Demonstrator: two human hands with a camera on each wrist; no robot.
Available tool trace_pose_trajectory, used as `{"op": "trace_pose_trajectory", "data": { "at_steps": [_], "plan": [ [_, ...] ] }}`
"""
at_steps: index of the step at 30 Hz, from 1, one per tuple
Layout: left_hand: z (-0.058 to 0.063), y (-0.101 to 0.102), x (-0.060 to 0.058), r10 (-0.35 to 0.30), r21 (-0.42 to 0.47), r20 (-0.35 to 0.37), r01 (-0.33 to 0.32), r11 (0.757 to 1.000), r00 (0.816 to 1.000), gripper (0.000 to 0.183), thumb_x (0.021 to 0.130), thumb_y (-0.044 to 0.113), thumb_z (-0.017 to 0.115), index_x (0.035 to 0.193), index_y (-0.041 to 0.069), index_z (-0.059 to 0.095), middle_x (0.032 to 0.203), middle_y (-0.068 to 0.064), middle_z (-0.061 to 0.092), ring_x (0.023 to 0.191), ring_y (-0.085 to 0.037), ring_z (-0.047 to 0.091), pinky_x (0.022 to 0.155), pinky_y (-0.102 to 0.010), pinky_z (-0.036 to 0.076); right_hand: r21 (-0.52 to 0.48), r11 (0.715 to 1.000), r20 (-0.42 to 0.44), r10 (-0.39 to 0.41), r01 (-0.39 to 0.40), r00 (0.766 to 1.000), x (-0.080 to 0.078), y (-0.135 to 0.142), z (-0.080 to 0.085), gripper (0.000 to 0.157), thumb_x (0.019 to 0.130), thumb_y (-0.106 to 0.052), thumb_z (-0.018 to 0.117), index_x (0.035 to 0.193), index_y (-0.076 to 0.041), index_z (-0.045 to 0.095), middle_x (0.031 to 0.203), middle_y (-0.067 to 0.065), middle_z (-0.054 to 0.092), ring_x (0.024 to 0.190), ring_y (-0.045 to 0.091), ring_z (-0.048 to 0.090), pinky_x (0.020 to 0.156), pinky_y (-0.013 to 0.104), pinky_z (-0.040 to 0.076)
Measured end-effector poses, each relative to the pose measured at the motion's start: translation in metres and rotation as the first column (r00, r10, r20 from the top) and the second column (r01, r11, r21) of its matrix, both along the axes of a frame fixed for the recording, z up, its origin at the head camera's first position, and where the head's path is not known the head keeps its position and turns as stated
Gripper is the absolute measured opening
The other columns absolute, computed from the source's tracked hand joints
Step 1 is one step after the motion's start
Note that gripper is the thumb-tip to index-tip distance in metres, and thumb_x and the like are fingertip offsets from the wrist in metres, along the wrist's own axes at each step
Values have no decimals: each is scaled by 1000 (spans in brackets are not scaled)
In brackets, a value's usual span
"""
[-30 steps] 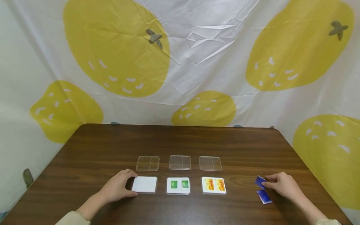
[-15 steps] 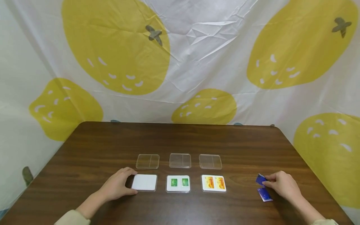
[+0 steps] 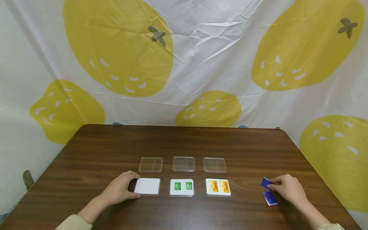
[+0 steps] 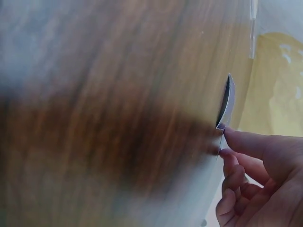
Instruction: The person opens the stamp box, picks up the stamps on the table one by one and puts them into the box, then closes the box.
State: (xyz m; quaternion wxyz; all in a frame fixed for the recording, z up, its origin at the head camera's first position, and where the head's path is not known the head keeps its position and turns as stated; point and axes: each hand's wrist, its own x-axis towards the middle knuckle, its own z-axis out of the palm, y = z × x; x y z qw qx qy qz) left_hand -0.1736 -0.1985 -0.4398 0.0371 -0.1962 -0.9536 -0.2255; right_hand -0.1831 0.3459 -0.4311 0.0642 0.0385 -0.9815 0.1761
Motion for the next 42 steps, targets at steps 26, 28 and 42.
{"op": "trace_pose_trajectory", "data": {
  "at_steps": [26,28,42],
  "plan": [
    [0,-1,0,-18,-1,-12,18,1000,1000,55,61,26,82,105,1,61,106,-7,59,101,-27,54,84,-44,45,-270,780,7,588,-565,809,-25,30,3,38,73,-2,71,105,13,58,77,2,52,58,0,41,46,20,37],
    [0,-1,0,-21,-5,-15,21,1000,1000,55,61,26,82,105,1,61,106,-7,59,101,-27,54,84,-44,45,-288,766,45,610,-575,791,-28,32,3,40,74,-4,70,108,14,57,78,3,50,58,0,41,46,21,38],
    [1,-1,1,-8,0,-8,8,1000,1000,55,61,26,82,105,1,61,106,-7,59,101,-27,54,84,-44,45,-248,792,137,598,-558,789,-40,27,7,34,69,-9,76,98,5,64,82,2,52,65,3,43,50,21,39]
  ]
}}
